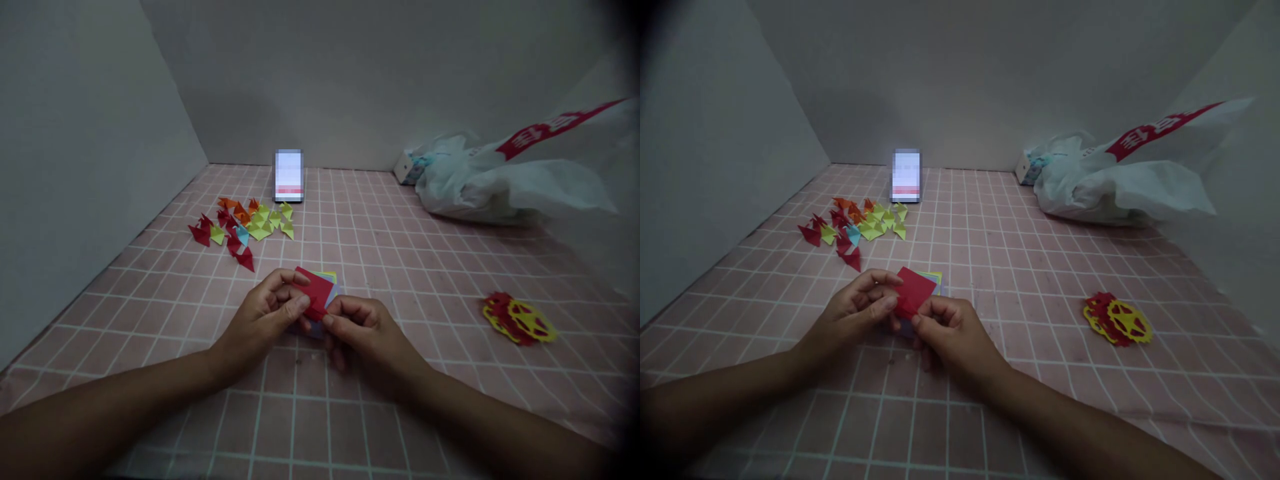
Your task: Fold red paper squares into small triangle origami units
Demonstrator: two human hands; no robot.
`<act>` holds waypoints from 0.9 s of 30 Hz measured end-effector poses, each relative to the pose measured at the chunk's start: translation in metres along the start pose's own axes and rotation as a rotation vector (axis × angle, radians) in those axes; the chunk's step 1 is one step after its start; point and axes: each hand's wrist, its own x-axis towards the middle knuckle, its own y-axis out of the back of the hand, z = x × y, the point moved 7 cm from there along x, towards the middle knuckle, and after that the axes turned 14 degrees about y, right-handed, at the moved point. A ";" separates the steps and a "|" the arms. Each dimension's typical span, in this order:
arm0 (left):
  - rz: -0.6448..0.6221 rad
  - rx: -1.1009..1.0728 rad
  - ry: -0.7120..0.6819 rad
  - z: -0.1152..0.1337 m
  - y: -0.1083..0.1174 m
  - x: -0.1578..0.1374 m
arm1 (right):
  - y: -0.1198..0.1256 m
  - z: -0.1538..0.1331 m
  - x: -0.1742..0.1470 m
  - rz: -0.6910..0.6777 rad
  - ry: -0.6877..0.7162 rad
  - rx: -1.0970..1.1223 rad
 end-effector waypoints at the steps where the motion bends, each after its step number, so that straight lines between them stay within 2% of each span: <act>1: 0.004 0.005 0.005 0.000 0.000 0.000 | -0.001 0.000 0.000 0.000 -0.006 0.000; 8: -0.027 0.053 -0.001 0.002 0.000 -0.001 | -0.003 -0.001 -0.001 0.002 -0.052 0.016; 15: -0.098 -0.106 0.002 -0.003 -0.001 0.002 | 0.001 -0.001 0.002 0.021 0.002 0.077; 27: -0.036 -0.048 -0.009 -0.002 0.002 0.004 | 0.001 0.002 0.002 0.001 0.030 0.097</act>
